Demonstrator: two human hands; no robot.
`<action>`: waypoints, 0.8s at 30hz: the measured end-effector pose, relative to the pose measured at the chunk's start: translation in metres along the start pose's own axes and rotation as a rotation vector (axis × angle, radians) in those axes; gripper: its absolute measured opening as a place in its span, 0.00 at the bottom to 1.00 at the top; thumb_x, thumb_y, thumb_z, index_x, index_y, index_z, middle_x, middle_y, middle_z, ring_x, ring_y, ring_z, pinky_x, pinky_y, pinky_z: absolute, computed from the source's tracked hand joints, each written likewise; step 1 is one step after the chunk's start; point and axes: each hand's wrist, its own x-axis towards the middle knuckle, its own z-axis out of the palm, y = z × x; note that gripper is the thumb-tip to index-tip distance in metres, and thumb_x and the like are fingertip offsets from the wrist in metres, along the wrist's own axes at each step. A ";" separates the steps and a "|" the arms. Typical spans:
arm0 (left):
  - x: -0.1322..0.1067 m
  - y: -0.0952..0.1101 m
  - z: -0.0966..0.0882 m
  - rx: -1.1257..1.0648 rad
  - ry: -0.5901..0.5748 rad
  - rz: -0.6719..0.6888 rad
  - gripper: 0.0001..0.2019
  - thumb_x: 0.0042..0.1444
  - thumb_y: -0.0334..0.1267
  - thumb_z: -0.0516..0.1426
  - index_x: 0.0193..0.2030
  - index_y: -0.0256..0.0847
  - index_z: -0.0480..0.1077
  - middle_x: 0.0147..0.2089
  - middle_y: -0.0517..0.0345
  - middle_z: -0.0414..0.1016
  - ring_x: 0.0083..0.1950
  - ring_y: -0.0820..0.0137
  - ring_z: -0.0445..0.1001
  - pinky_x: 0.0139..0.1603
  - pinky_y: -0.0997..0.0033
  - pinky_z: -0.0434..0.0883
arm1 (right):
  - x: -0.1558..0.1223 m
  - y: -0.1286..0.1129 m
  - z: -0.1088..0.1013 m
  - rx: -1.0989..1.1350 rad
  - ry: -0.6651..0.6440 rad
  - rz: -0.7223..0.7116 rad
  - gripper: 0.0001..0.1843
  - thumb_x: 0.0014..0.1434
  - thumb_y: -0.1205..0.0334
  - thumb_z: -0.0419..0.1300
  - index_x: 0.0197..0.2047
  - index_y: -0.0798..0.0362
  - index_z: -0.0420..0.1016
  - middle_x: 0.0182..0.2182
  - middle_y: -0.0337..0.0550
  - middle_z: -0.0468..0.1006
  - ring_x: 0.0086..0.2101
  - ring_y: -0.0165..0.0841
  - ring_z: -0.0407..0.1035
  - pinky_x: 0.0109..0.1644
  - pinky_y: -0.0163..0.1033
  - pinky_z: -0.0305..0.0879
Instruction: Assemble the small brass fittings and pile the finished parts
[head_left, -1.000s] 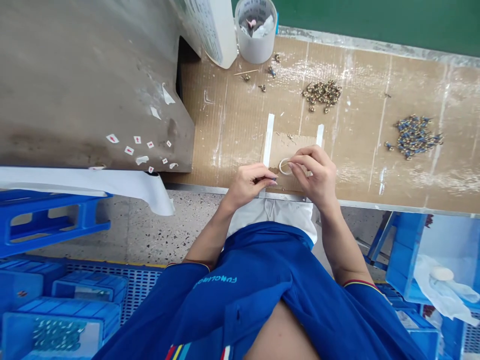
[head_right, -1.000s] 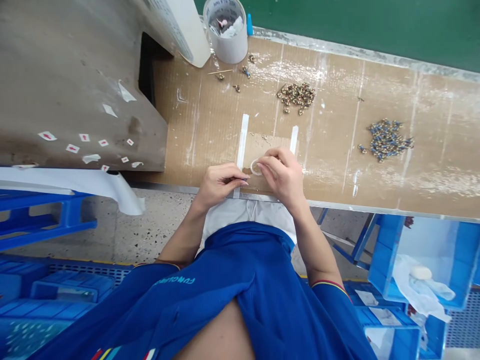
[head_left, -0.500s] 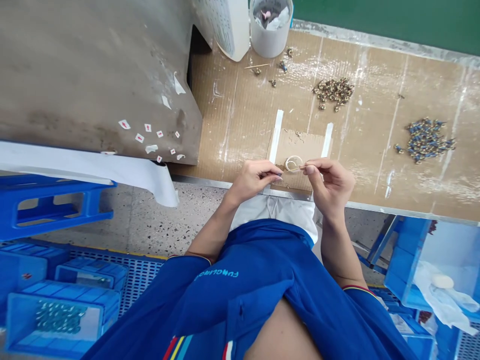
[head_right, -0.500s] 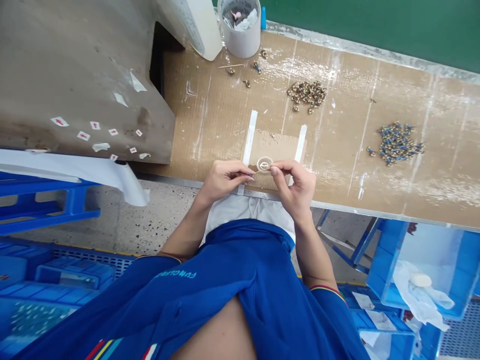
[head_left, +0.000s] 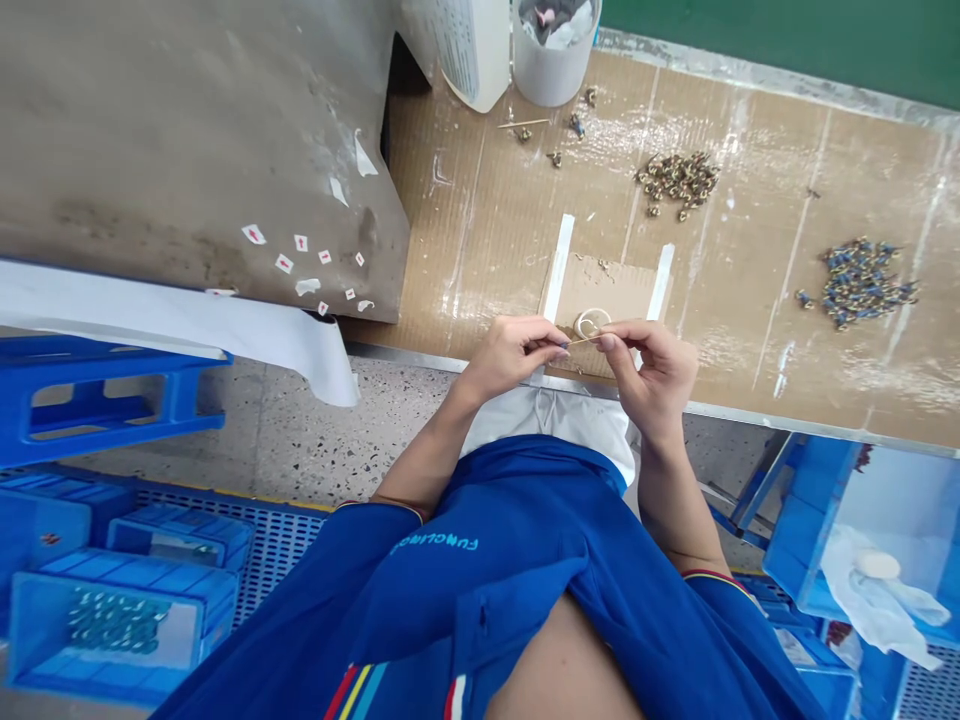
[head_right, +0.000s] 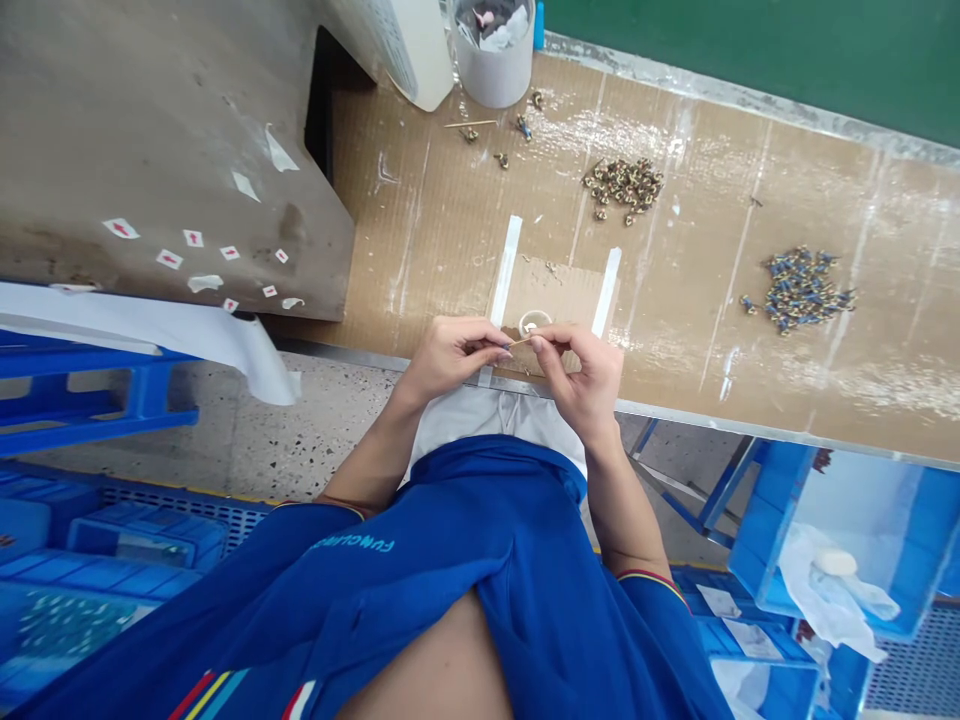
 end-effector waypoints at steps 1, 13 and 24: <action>0.000 0.000 0.000 -0.005 -0.001 0.000 0.04 0.59 0.34 0.64 0.36 0.37 0.81 0.33 0.54 0.82 0.32 0.72 0.77 0.31 0.75 0.70 | 0.000 0.000 0.000 -0.006 -0.004 -0.003 0.10 0.66 0.54 0.62 0.35 0.48 0.79 0.29 0.39 0.83 0.29 0.32 0.76 0.34 0.38 0.74; 0.000 0.000 0.000 -0.041 0.007 0.021 0.04 0.59 0.34 0.64 0.36 0.37 0.80 0.33 0.54 0.81 0.32 0.72 0.77 0.31 0.76 0.70 | -0.002 -0.002 0.003 -0.012 0.024 -0.057 0.06 0.65 0.59 0.63 0.36 0.47 0.79 0.28 0.37 0.82 0.27 0.31 0.75 0.32 0.37 0.72; 0.001 0.000 -0.002 -0.019 0.012 0.107 0.03 0.60 0.31 0.63 0.36 0.35 0.80 0.33 0.54 0.81 0.32 0.73 0.77 0.31 0.78 0.70 | -0.001 -0.003 0.005 -0.036 -0.010 -0.130 0.07 0.67 0.59 0.60 0.36 0.47 0.77 0.30 0.38 0.82 0.30 0.31 0.77 0.34 0.38 0.73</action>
